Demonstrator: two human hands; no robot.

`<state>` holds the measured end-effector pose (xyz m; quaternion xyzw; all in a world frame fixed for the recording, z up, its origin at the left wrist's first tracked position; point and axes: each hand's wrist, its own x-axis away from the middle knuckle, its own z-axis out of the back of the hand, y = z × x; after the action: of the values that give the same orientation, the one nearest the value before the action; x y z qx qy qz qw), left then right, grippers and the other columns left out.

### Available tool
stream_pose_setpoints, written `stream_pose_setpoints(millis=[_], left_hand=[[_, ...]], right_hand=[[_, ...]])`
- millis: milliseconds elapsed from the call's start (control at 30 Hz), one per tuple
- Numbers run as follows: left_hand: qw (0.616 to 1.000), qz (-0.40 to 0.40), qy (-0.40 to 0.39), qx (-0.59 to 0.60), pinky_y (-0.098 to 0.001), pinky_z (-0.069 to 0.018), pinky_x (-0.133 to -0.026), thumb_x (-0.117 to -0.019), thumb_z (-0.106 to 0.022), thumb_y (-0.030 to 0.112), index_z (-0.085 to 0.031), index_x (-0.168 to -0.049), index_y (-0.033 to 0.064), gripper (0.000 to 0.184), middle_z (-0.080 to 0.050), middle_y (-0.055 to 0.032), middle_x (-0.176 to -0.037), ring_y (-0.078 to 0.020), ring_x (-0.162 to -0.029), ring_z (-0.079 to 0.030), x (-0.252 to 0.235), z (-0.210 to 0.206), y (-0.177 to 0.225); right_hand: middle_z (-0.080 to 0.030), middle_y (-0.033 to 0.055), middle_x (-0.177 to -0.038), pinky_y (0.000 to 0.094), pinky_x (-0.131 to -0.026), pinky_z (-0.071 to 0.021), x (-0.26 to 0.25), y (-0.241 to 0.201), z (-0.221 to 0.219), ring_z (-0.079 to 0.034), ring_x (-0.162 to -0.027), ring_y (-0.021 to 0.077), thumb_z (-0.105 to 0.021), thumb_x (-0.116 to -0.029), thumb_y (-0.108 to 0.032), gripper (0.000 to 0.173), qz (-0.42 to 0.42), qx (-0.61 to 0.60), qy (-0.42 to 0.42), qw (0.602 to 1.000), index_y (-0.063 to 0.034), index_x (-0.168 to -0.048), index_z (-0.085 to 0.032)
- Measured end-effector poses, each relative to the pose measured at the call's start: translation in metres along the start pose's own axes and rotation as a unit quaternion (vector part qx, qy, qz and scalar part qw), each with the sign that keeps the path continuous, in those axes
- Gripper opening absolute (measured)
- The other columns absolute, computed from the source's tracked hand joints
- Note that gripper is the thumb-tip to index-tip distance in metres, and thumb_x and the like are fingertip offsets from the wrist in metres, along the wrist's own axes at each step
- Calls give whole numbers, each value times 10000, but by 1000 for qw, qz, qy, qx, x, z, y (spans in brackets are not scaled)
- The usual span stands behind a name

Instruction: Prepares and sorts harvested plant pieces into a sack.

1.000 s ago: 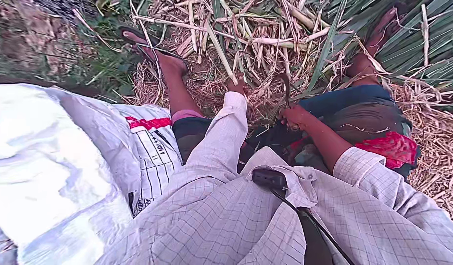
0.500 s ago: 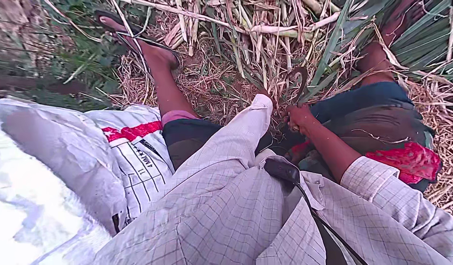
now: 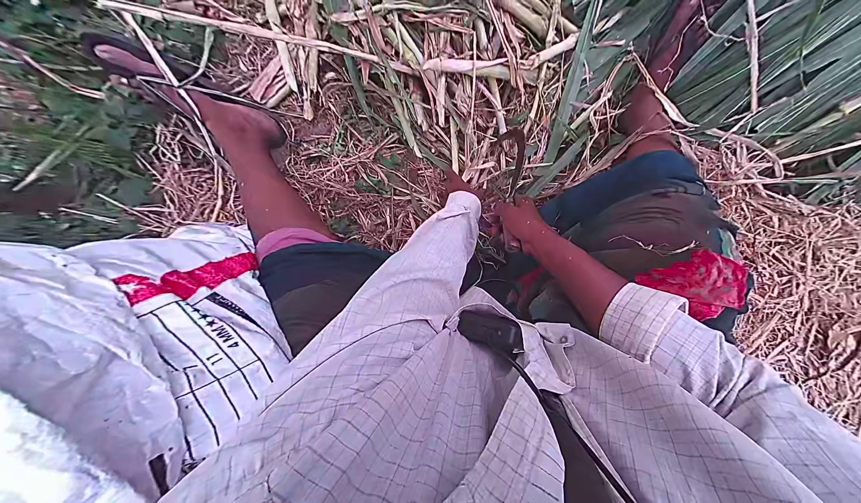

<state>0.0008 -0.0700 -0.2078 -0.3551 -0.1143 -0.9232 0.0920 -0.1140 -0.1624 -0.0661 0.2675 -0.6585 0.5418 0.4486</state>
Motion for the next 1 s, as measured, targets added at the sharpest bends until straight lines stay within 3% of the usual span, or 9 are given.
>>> stream_pose_setpoints(millis=[200,333,433,533,700,800,867,933,1000], left_hand=[[994,-76,74,1,-649,-408,-1105,-794,-839,364,-454,-1515,75,867,-567,-258,-1423,-447,-1349,-517,2,81,-39],[932,-96,193,291,-426,-468,-1116,-900,-757,124,-299,-1566,-16,820,-538,-234,-1454,-300,-1315,-567,48,149,-63],[871,-166,129,444,-377,-549,-915,-878,-588,15,-530,-1285,-61,419,-648,-212,-1198,-226,-1063,-649,80,171,-77],[914,-163,59,366,-391,-457,-1097,-1057,-580,216,-578,-1377,-7,390,-649,-143,-1335,-192,-1247,-606,122,199,-85],[890,-200,73,402,-343,-507,-1016,-1015,-642,157,-563,-1365,-25,402,-690,-104,-1211,-132,-1109,-648,172,215,-92],[816,-219,89,528,-331,-597,-777,-1062,-532,125,-575,-1239,-8,225,-713,-85,-979,-167,-859,-709,199,224,-97],[817,-209,170,510,-325,-586,-826,-1032,-616,206,-560,-1278,2,324,-712,-89,-1011,-151,-901,-702,198,227,-107],[869,-156,221,415,-395,-541,-1010,-870,-808,406,-444,-1492,43,807,-652,-138,-1298,-194,-1162,-652,173,233,-131],[841,-133,202,483,-423,-621,-860,-748,-902,352,-435,-1492,108,912,-674,-134,-1222,-224,-1052,-698,148,234,-145]], right_hand=[[-688,77,-841,234,-425,-456,4,-7,5,-559,-480,102,-492,-1070,-216,256,22,-10,3,1000,-40,-1254,-516],[-653,80,-804,261,-443,-459,2,-7,7,-540,-482,118,-481,-1054,-216,263,63,3,25,998,-23,-1220,-546],[-679,101,-916,280,-472,-490,2,-9,8,-570,-523,130,-488,-1057,-233,324,82,1,32,996,-24,-1303,-520],[-689,85,-922,264,-457,-443,9,-10,7,-530,-504,99,-487,-1051,-247,328,105,40,36,993,-25,-1290,-530],[-690,95,-962,301,-527,-511,15,-10,11,-596,-585,131,-500,-1047,-242,389,154,72,42,985,-18,-1365,-485],[-657,107,-932,345,-546,-513,21,-6,17,-581,-594,162,-534,-1030,-250,387,186,107,49,975,-20,-1340,-503],[-633,104,-887,343,-510,-471,29,1,19,-535,-556,158,-551,-1010,-259,375,214,142,44,965,-33,-1309,-523],[-623,128,-901,374,-532,-487,39,5,22,-543,-573,182,-546,-1012,-280,421,245,196,23,949,-32,-1349,-496],[-647,168,-944,432,-604,-545,49,7,25,-615,-639,232,-554,-1014,-265,425,291,257,9,921,-6,-1347,-502]])
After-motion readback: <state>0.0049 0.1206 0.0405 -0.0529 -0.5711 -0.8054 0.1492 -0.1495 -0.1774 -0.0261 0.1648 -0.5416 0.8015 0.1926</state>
